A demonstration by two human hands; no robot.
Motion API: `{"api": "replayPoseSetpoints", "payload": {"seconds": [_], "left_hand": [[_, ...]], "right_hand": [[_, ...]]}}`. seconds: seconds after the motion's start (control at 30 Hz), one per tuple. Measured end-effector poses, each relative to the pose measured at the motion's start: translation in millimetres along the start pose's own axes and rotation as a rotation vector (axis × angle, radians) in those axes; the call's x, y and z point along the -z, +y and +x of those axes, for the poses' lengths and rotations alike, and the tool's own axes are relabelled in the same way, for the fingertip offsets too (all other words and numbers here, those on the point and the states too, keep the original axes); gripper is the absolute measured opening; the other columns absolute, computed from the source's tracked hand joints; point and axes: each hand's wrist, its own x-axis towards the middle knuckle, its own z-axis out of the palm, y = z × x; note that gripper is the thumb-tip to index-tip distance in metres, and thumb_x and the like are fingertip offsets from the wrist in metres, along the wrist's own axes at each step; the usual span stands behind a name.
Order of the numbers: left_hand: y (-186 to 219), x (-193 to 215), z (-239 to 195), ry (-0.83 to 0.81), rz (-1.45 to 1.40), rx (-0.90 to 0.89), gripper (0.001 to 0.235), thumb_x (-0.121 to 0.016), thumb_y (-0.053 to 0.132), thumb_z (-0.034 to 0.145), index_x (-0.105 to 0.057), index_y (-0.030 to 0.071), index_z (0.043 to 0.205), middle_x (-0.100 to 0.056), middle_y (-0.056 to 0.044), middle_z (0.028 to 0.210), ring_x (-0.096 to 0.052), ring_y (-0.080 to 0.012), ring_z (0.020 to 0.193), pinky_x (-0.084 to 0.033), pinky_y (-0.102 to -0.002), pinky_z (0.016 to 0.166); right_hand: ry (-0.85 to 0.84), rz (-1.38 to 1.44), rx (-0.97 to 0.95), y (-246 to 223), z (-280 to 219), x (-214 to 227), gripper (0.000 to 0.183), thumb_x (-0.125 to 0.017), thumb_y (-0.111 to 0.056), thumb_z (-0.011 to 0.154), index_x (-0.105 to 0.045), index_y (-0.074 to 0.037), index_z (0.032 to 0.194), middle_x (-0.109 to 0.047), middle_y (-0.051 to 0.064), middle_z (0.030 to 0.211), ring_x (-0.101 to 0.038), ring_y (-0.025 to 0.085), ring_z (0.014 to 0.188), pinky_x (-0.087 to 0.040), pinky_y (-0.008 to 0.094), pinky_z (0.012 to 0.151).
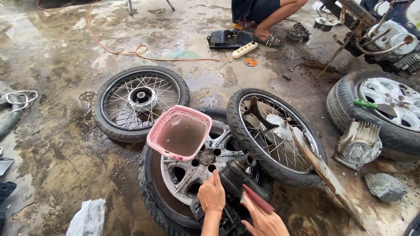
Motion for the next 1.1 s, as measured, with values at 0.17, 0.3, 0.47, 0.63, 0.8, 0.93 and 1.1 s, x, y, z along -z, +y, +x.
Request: {"api": "replayPoseSetpoints", "payload": {"seconds": [0.17,0.3,0.47,0.63,0.8,0.93,1.1], "left_hand": [[-9,-8,2,0.065,0.001,-0.087,0.055,-0.035,0.052,0.101,-0.080,0.023,0.111,-0.078,-0.017,0.090,-0.070,-0.0434,0.087,-0.051,-0.053,0.079],[-7,-7,2,0.028,-0.003,-0.090,0.057,-0.029,0.052,0.101,-0.078,0.027,0.118,-0.078,-0.016,0.097,-0.070,-0.0427,0.092,-0.051,-0.052,0.083],[-6,-4,2,-0.029,0.006,0.024,0.066,-0.023,0.057,0.100,-0.079,0.025,0.116,-0.078,-0.015,0.095,-0.070,-0.0410,0.095,-0.053,-0.051,0.085],[7,6,-2,-0.030,-0.028,0.086,0.067,-0.021,0.059,0.099,-0.079,0.034,0.120,-0.079,-0.008,0.111,-0.071,-0.0354,0.106,-0.054,-0.045,0.091],[4,3,-1,-0.019,-0.033,0.097,0.068,-0.021,0.062,0.098,-0.080,0.035,0.118,-0.079,-0.006,0.110,-0.072,-0.0338,0.103,-0.055,-0.044,0.087],[7,10,0,-0.045,-0.052,0.128,0.068,-0.022,0.064,0.096,-0.081,0.035,0.118,-0.079,-0.003,0.112,-0.071,-0.0327,0.107,-0.053,-0.042,0.092],[2,5,2,-0.035,-0.067,0.150,0.067,-0.024,0.064,0.096,-0.080,0.035,0.120,-0.080,-0.008,0.105,-0.070,-0.0356,0.105,-0.052,-0.044,0.092]], "right_hand": [[0.070,0.409,0.056,-4,75,12,0.100,-0.064,-0.009,0.072,-0.021,0.005,0.161,-0.023,0.024,0.168,-0.034,0.027,0.154,-0.036,0.036,0.119],[0.249,0.512,0.023,-7,114,28,0.061,-0.043,-0.022,0.102,-0.031,0.008,0.155,-0.049,0.023,0.156,-0.057,0.030,0.138,-0.054,0.039,0.097],[0.198,0.457,0.099,1,98,42,0.074,-0.049,-0.004,0.086,-0.032,0.008,0.156,-0.039,0.025,0.162,-0.050,0.029,0.144,-0.049,0.038,0.108],[0.115,0.200,0.117,12,29,4,0.074,-0.057,-0.018,0.090,-0.035,0.003,0.157,-0.042,0.014,0.162,-0.055,0.016,0.137,-0.051,0.032,0.093],[0.021,0.087,0.088,7,14,-8,0.071,-0.056,-0.019,0.094,-0.033,-0.002,0.159,-0.043,0.006,0.162,-0.055,0.009,0.134,-0.054,0.029,0.074],[0.144,0.222,0.062,3,45,4,0.074,-0.056,-0.009,0.089,-0.033,0.002,0.158,-0.044,0.015,0.161,-0.058,0.018,0.134,-0.055,0.035,0.092],[0.268,0.531,0.071,1,109,50,0.064,-0.041,0.005,0.089,-0.037,0.007,0.153,-0.041,0.023,0.161,-0.040,0.030,0.150,-0.050,0.033,0.109]]}}
